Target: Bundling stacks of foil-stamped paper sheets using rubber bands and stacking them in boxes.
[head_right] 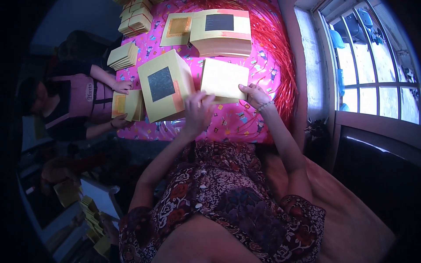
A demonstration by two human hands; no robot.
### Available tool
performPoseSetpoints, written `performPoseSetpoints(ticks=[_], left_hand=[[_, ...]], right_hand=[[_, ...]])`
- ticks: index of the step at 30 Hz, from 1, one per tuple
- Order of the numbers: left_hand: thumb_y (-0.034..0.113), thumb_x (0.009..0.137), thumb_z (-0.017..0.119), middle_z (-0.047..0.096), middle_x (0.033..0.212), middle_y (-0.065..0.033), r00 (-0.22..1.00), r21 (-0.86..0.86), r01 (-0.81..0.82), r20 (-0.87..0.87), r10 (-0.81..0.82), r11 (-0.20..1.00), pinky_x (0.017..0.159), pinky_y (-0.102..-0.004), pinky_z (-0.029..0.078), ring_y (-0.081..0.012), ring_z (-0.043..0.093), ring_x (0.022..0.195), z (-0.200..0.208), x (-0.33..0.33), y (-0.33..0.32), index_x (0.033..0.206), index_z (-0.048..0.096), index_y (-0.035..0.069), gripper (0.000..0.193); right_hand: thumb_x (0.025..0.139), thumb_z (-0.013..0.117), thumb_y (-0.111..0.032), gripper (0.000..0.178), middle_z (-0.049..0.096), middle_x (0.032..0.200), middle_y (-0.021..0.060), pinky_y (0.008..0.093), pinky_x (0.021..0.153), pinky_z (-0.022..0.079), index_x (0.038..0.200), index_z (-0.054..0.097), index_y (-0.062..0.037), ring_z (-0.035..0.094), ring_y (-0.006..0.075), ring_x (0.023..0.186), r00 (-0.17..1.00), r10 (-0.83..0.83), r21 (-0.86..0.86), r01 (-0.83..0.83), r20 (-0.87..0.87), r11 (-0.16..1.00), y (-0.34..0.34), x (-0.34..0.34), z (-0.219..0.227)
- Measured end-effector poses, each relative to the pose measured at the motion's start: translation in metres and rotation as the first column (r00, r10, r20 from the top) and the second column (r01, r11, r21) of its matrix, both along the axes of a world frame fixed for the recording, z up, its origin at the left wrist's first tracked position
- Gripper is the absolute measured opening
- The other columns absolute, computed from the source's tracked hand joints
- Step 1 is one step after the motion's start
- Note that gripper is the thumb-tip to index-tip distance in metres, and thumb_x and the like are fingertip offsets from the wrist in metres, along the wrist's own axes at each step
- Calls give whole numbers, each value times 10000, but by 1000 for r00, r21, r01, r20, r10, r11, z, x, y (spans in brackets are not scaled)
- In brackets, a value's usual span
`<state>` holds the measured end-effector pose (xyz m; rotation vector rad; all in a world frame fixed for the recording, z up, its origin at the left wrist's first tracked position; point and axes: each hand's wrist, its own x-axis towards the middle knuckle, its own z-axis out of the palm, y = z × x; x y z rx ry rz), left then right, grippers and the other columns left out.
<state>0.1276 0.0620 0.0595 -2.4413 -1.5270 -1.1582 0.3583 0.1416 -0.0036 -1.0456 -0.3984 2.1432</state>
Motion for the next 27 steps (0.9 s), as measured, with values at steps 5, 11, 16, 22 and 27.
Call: performPoseSetpoints(ticks=[5,11,16,22,27], left_hand=[[118,767,632,462,1124,-194,979,-559,204,107,-174,804,922,-439,388,-380,450,1072,-68,7,-41,1179,440,0,470],[258,740,711,335,1273,-319,941,-845,110,258,220,523,987,-452,366,-438,386,1187,-132,19,-58,1355,199,-85,871],[252,729,701,96,1397,-401,917,-847,-4,210,341,532,1108,-455,186,-491,148,1329,-143,24,-44,1350,-10,-176,1036],[215,730,687,43,1410,-395,854,-809,-83,244,460,583,1122,-446,132,-482,88,1347,-158,30,-38,1351,-45,-172,1035],[206,736,682,37,1416,-388,768,-814,-59,332,547,577,1126,-454,99,-462,50,1360,-160,34,-30,1356,-54,-164,1031]], right_hand=[[825,641,-27,308,637,996,123,329,770,546,1105,520,12,642,195,860,952,26,165,-79,304,983,-1,-6,-67],[793,669,-13,257,645,923,101,307,699,537,1006,525,-16,633,169,790,927,-64,207,-15,370,978,-17,-15,-117],[789,675,-29,256,639,891,97,310,696,523,994,523,-15,622,172,769,864,-102,213,-6,493,977,-12,-27,-120],[771,673,-122,318,637,870,103,312,692,514,1016,529,20,622,175,778,656,-170,354,-157,735,922,-17,-49,-114],[783,654,-189,328,650,919,97,381,726,514,1057,543,-46,633,300,776,314,-222,339,-391,923,856,-22,-54,-102]])
